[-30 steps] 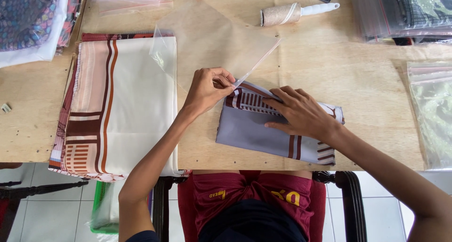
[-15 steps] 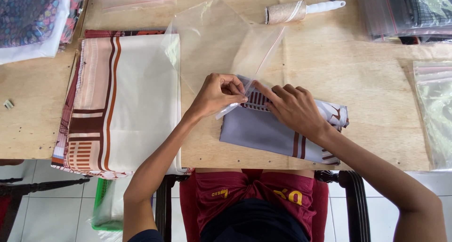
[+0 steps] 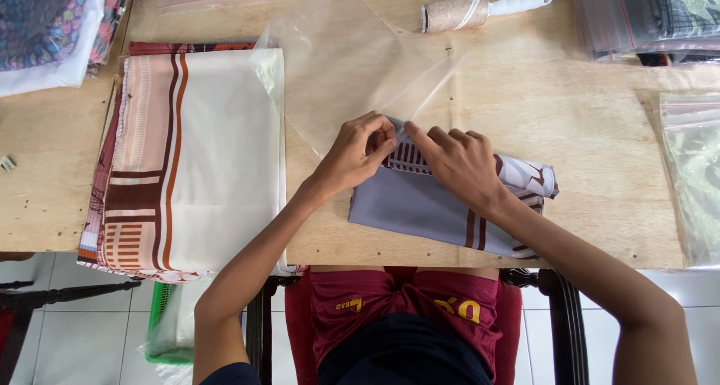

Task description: The person uses a lint roller to clean pieces of folded fabric before placing one into a clear plastic bag and sealing it by hand.

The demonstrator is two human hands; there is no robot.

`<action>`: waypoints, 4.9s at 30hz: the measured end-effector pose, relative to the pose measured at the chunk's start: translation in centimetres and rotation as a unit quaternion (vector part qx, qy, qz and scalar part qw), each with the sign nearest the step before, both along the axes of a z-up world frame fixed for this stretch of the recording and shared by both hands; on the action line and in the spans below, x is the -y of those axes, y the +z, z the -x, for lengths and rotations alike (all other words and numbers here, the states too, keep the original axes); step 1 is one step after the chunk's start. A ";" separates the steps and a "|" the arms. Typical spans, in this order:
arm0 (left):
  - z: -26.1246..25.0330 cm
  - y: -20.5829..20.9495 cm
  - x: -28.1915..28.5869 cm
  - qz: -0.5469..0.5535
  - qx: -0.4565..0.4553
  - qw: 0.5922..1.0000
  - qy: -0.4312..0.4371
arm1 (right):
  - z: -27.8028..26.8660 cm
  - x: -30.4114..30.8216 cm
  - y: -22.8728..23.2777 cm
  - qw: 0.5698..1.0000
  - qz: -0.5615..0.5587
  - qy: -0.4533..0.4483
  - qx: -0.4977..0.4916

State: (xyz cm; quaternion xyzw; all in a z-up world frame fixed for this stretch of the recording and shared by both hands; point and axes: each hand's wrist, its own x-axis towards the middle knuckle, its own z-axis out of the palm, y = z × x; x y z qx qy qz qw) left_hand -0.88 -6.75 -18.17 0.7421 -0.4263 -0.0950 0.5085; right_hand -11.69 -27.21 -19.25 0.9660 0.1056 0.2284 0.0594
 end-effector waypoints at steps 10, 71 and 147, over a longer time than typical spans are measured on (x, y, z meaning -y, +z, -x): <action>0.6 -0.7 1.6 -0.002 0.125 0.991 0.041 | -0.4 0.1 -1.1 0.997 -0.040 0.043 0.051; 2.3 0.4 2.1 0.150 0.124 0.958 0.209 | -3.2 2.5 -4.6 0.926 -0.362 0.035 -0.100; -2.6 1.4 -3.2 -0.166 0.257 0.952 0.027 | 4.7 -1.9 1.4 0.957 0.050 0.278 -0.072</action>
